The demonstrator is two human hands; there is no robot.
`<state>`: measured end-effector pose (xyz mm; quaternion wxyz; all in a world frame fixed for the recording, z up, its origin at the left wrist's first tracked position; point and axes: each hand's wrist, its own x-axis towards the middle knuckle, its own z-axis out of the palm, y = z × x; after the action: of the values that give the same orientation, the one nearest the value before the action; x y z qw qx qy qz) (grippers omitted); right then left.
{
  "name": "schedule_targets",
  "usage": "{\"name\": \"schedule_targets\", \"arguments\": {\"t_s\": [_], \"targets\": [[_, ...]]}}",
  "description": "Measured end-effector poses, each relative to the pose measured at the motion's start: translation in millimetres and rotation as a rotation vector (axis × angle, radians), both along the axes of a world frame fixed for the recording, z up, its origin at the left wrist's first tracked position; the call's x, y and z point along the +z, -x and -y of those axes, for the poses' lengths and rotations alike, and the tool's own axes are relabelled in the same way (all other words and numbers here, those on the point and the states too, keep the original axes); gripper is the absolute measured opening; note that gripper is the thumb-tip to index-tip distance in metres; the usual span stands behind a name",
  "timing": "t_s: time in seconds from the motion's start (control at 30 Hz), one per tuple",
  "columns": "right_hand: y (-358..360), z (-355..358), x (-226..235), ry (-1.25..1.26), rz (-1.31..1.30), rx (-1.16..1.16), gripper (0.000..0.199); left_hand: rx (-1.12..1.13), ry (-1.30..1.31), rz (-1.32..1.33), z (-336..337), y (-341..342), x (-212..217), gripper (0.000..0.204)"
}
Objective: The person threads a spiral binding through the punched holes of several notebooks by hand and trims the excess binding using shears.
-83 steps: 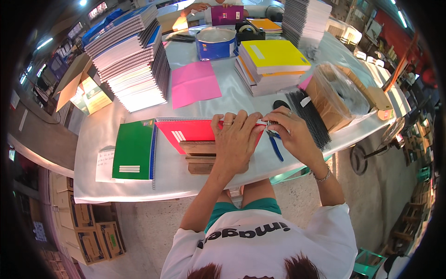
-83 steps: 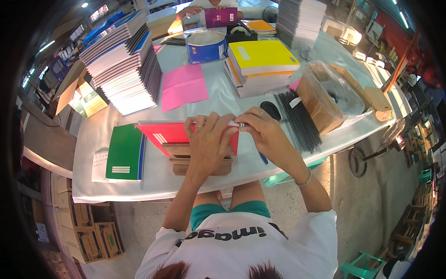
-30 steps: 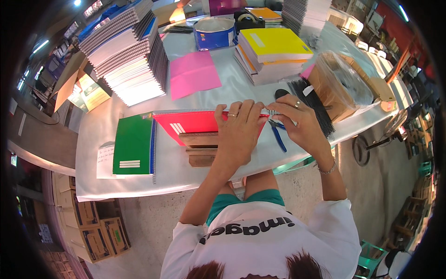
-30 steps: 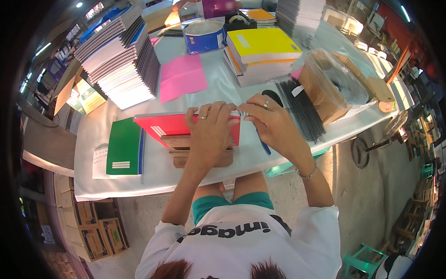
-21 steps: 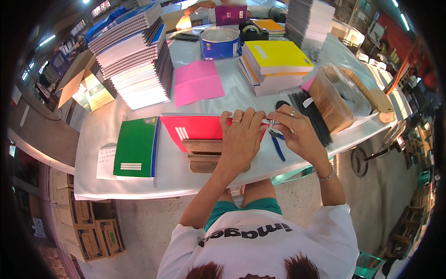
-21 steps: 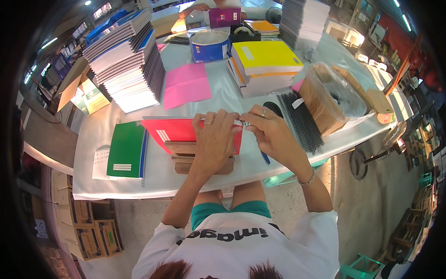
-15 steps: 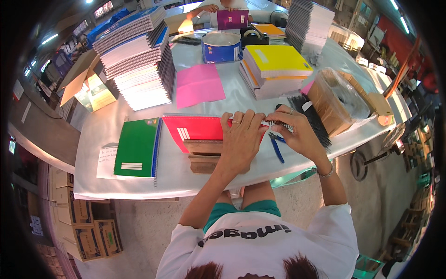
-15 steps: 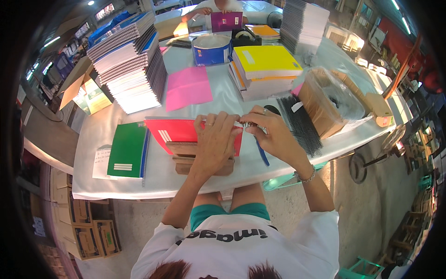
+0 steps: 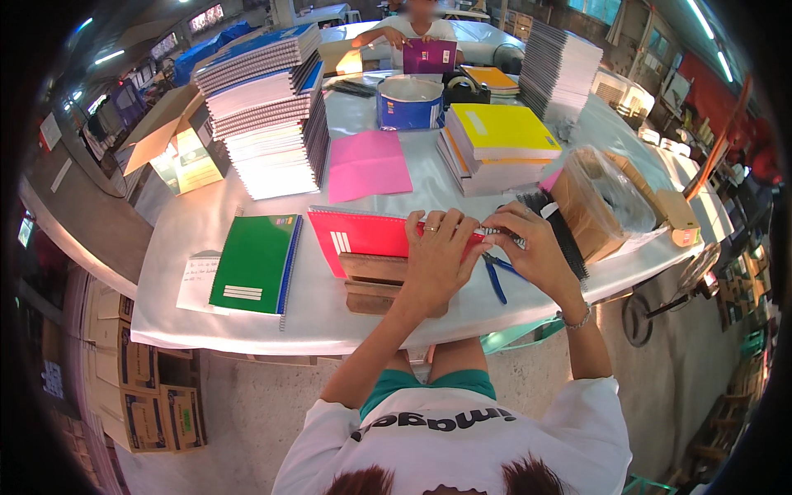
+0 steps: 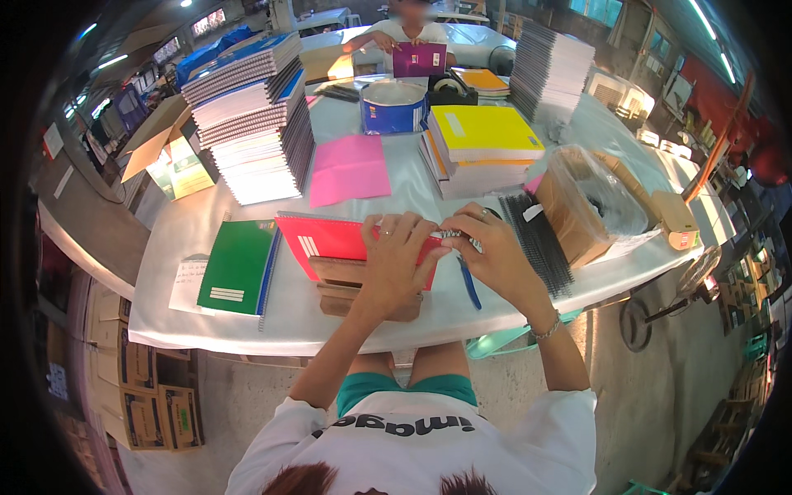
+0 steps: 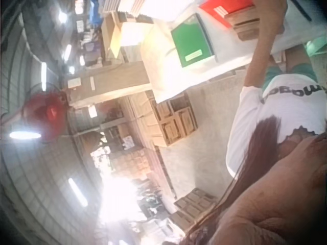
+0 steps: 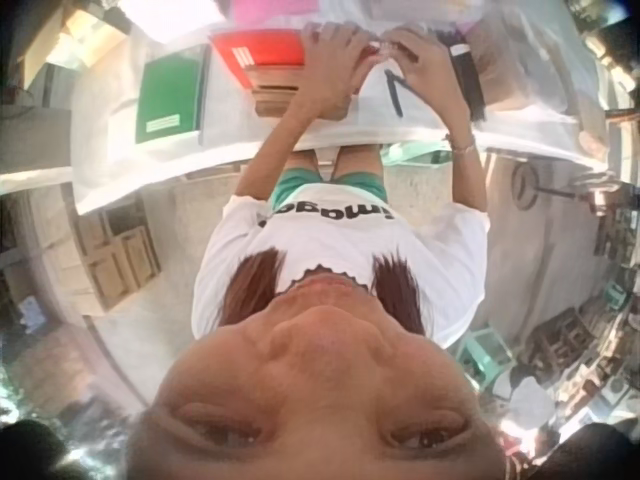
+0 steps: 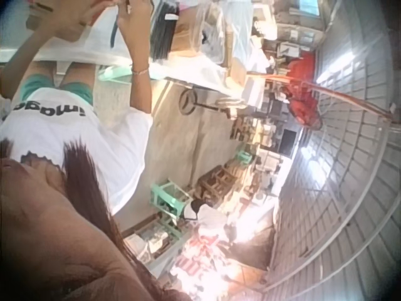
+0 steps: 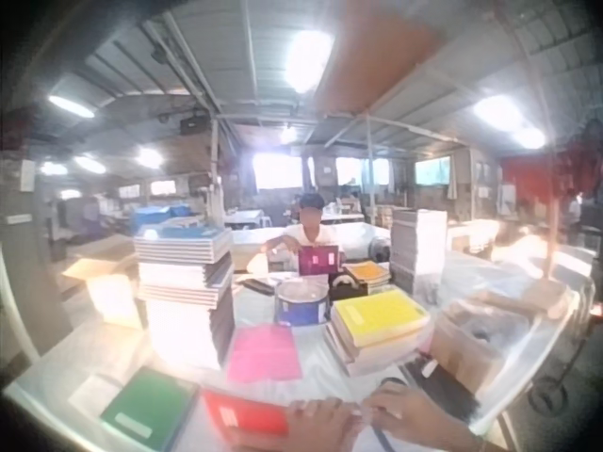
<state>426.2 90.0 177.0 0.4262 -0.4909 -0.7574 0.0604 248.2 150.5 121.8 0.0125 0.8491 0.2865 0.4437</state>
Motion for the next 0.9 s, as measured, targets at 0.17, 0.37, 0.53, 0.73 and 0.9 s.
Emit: {"name": "schedule_targets", "arguments": {"t_s": [0.17,0.37,0.53,0.73,0.9], "targets": [[-2.2,0.0,-1.0,0.084,-0.007,-0.018,0.02,0.084,-0.002,0.02,2.0,-7.9,-6.2,0.032],[2.1,-2.6,-0.2,0.026,0.026,-0.011,0.017,0.106,-0.034,0.047,-1.5,-15.0,-8.8,0.03],[-2.8,-7.3,2.0,0.123,0.034,0.066,0.017,0.078,-0.045,0.005,-2.1,-10.2,-7.6,0.028],[-12.7,-14.7,2.4,0.276,0.002,0.107,0.018,0.057,-0.046,-0.039,-4.9,-7.3,-6.0,0.024],[-12.8,-11.3,7.0,0.425,-0.179,0.081,0.021,-0.019,0.012,-0.063,-6.2,0.8,0.2,0.022]]}}
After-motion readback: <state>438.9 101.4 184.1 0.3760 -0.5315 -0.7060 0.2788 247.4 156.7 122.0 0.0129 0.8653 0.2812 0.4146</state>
